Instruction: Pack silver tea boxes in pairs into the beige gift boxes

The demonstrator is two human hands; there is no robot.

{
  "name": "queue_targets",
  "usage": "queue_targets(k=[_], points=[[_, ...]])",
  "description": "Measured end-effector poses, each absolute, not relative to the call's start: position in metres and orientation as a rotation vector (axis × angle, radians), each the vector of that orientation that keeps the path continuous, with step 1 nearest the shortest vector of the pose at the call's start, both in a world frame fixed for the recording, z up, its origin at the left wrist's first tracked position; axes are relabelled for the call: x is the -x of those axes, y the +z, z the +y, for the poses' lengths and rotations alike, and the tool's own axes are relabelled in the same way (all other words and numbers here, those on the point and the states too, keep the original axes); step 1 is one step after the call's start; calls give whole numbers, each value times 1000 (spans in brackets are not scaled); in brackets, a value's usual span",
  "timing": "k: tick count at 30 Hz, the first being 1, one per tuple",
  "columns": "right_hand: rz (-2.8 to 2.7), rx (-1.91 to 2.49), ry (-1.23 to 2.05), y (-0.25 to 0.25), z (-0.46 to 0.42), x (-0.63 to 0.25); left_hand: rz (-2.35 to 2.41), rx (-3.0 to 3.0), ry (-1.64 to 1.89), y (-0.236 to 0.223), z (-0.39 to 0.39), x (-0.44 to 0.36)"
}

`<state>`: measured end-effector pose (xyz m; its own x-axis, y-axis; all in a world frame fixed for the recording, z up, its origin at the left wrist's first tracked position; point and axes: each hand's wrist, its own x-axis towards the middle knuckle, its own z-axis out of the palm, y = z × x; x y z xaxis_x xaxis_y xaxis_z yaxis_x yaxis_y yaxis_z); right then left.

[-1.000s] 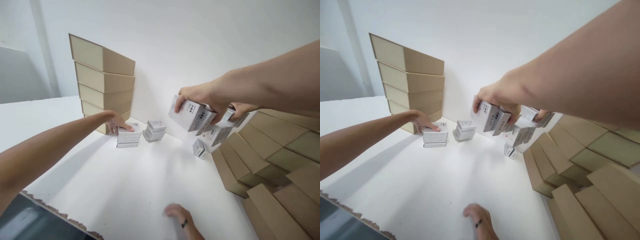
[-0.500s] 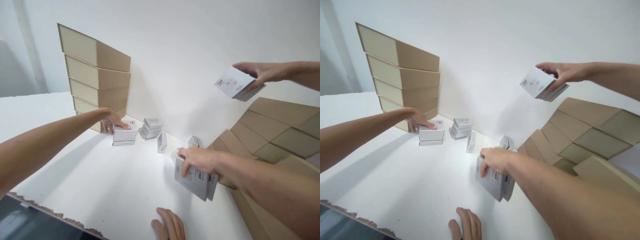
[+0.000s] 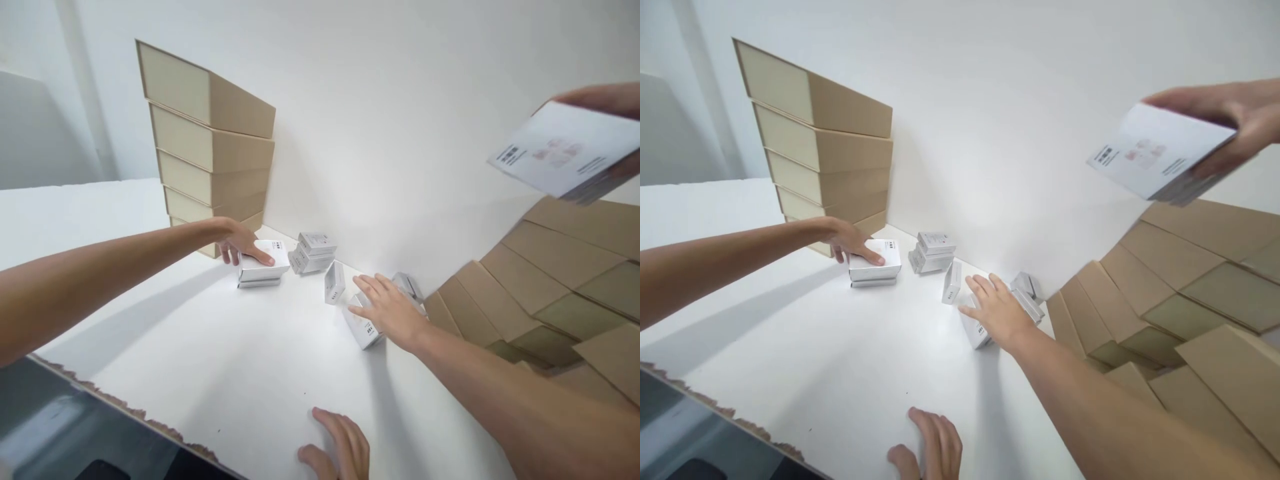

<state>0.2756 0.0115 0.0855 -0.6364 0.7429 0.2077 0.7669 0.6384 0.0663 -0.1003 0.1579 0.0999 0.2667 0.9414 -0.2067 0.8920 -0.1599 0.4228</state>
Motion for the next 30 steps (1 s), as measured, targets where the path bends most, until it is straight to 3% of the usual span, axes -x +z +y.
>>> queue_targets(k=[3,6,13,21,27,30], points=[[-2764,1103,-134,121,-38,-305,1636,-2122,25,90,133,93],[-2435,1161,-147,130,-73,-351,1599,-2260,46,73,96,84],[-2358,1335,-196,70,-36,-405,1564,-2688,220,48,47,79],[-2141,1294,-414,33,-48,-326,1388,-2542,-203,79,73,38],[-2086,1281,-474,-25,-100,-231,1372,-2524,-130,84,74,32],[-2116,1274,-383,-55,-132,-207,1380,-2501,166,76,62,48]])
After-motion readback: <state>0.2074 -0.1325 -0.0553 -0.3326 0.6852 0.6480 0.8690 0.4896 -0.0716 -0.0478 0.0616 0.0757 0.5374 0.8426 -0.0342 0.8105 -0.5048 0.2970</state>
